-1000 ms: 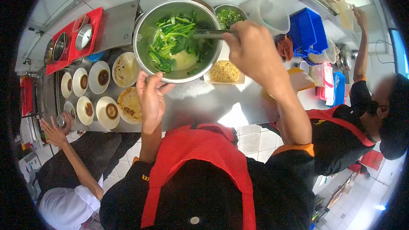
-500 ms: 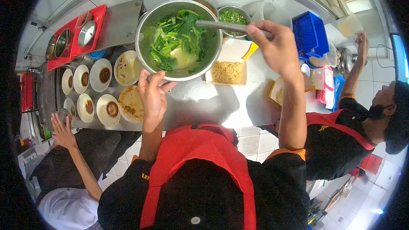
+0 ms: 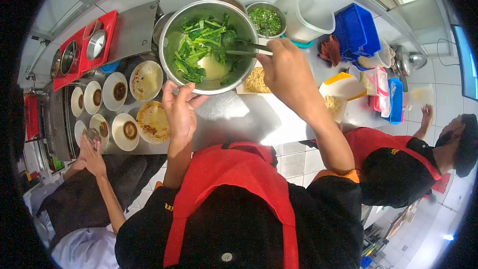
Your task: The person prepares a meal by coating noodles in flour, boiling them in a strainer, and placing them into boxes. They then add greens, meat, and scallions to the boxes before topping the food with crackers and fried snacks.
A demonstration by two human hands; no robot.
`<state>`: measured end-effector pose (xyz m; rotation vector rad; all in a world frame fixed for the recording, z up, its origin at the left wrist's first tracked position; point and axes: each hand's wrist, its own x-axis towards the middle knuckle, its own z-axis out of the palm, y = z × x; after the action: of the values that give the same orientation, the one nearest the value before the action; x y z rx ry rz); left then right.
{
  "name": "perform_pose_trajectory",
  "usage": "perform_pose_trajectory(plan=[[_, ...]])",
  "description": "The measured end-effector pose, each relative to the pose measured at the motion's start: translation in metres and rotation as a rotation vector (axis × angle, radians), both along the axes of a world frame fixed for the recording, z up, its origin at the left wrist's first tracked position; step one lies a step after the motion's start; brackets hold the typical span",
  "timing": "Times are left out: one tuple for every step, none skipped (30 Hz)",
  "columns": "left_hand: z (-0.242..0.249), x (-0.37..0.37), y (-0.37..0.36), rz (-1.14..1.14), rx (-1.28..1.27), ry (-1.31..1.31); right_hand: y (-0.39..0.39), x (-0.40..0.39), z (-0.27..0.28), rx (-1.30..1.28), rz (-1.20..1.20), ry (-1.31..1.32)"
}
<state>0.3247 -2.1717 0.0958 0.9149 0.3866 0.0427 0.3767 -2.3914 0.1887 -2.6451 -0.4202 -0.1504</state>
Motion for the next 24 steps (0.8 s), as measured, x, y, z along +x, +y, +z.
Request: perform_pose_trajectory(plan=[[0.003, 0.0, -0.002, 0.004, 0.004, 0.007, -0.004, -0.001, 0.005, 0.014, -0.042, 0.008], [0.007, 0.0, -0.004, 0.018, 0.03, 0.002, -0.005, -0.002, 0.007, 0.03, -0.087, 0.012], [0.009, 0.001, -0.005, 0.028, 0.056, -0.008, -0.004, -0.003, 0.007, 0.035, -0.087, 0.012], [0.009, 0.0, -0.005, 0.023, 0.059, -0.012, -0.003, -0.005, 0.005, 0.074, -0.1, 0.024], [0.009, 0.0, -0.006, 0.018, 0.109, -0.004, -0.003, -0.008, 0.001, 0.111, -0.118, 0.035], [0.008, -0.001, -0.006, 0.012, 0.158, 0.005, -0.001, -0.01, -0.006, 0.112, -0.128, 0.03], [0.008, -0.002, -0.005, -0.001, 0.157, 0.0, 0.004, -0.011, -0.017, 0.12, -0.128, 0.035], [0.01, -0.002, -0.005, -0.009, 0.175, -0.016, 0.008, -0.011, -0.024, 0.127, -0.127, 0.041], [0.01, -0.003, -0.006, -0.016, 0.196, -0.03, 0.008, -0.012, -0.027, 0.176, -0.15, 0.027], [0.008, -0.005, -0.007, -0.027, 0.199, -0.032, 0.002, -0.011, -0.031, 0.18, -0.16, 0.026], [0.005, -0.005, -0.005, -0.034, 0.168, -0.036, -0.004, -0.009, -0.035, 0.194, -0.123, -0.016], [0.003, -0.004, -0.002, -0.042, 0.137, -0.039, -0.009, -0.008, -0.039, 0.207, -0.087, -0.059], [0.004, -0.004, -0.001, -0.051, 0.138, -0.039, -0.015, -0.006, -0.043, 0.208, -0.096, -0.059], [0.005, -0.003, -0.001, -0.065, 0.138, -0.038, -0.023, -0.005, -0.047, 0.302, -0.129, 0.011], [0.006, -0.002, 0.0, -0.078, 0.136, -0.037, -0.031, -0.006, -0.047, 0.395, -0.16, 0.082], [0.007, -0.001, 0.001, -0.087, 0.136, -0.038, -0.037, -0.007, -0.041, 0.395, -0.168, 0.08], [0.008, 0.0, 0.0, -0.101, 0.095, -0.018, -0.045, -0.008, -0.031, 0.405, -0.225, 0.137], [0.008, -0.001, -0.004, -0.117, 0.055, -0.001, -0.056, -0.012, -0.023, 0.416, -0.282, 0.193], [0.006, -0.002, -0.006, -0.129, 0.056, -0.005, -0.067, -0.015, -0.021, 0.403, -0.247, 0.127], [0.004, -0.002, -0.009, -0.163, 0.064, -0.011, -0.077, -0.018, -0.018, 0.405, -0.262, 0.118], [0.004, -0.001, -0.013, -0.201, 0.071, -0.015, -0.088, -0.021, -0.014, 0.44, -0.268, 0.132], [0.004, 0.001, -0.014, -0.224, 0.068, -0.018, -0.095, -0.025, -0.008, 0.475, -0.279, 0.145], [0.005, 0.001, -0.016, -0.265, 0.074, 0.003, -0.101, -0.029, 0.002, 0.423, -0.296, 0.188], [0.007, 0.002, -0.021, -0.308, 0.08, 0.023, -0.11, -0.036, 0.003, 0.422, -0.324, 0.18]])
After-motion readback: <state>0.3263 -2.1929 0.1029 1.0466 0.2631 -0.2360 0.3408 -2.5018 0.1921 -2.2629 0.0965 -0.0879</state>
